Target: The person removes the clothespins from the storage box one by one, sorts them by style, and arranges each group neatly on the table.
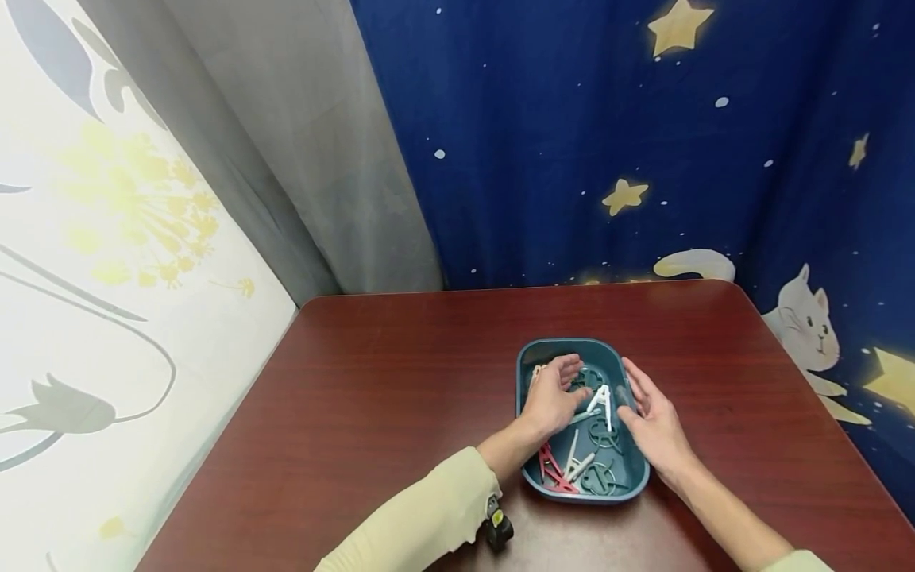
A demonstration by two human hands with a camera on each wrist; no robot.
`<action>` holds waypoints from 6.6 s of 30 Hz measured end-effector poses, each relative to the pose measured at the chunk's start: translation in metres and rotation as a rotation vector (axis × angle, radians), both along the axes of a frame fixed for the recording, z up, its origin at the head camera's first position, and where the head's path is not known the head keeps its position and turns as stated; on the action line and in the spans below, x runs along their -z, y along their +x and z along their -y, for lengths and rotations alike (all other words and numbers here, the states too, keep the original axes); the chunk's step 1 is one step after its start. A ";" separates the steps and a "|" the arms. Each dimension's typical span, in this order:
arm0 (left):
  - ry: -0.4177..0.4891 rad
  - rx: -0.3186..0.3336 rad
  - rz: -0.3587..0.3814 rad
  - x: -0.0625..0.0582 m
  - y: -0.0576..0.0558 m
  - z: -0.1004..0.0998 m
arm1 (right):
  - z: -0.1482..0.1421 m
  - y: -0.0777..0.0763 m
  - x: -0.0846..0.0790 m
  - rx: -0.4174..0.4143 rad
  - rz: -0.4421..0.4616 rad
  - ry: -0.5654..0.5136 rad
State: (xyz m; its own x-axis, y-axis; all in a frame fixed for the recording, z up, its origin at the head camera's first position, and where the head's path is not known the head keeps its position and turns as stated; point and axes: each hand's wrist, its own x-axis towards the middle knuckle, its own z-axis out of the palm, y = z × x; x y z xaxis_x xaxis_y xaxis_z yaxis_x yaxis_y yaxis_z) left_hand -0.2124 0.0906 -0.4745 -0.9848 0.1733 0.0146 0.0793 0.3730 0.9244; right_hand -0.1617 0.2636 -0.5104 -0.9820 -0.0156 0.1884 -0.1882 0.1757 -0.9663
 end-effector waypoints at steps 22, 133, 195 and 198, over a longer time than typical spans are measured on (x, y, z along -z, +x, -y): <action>-0.224 0.111 -0.085 0.007 -0.003 -0.001 | -0.001 0.000 0.001 -0.002 0.019 0.000; 0.124 0.085 -0.284 -0.021 -0.016 0.020 | -0.003 -0.002 0.001 -0.008 0.071 -0.011; -0.172 -0.096 -0.164 0.031 -0.120 0.194 | 0.000 -0.001 -0.003 -0.006 0.065 -0.044; -0.193 -0.093 -0.159 0.031 -0.121 0.196 | 0.000 -0.002 -0.002 -0.005 0.052 -0.040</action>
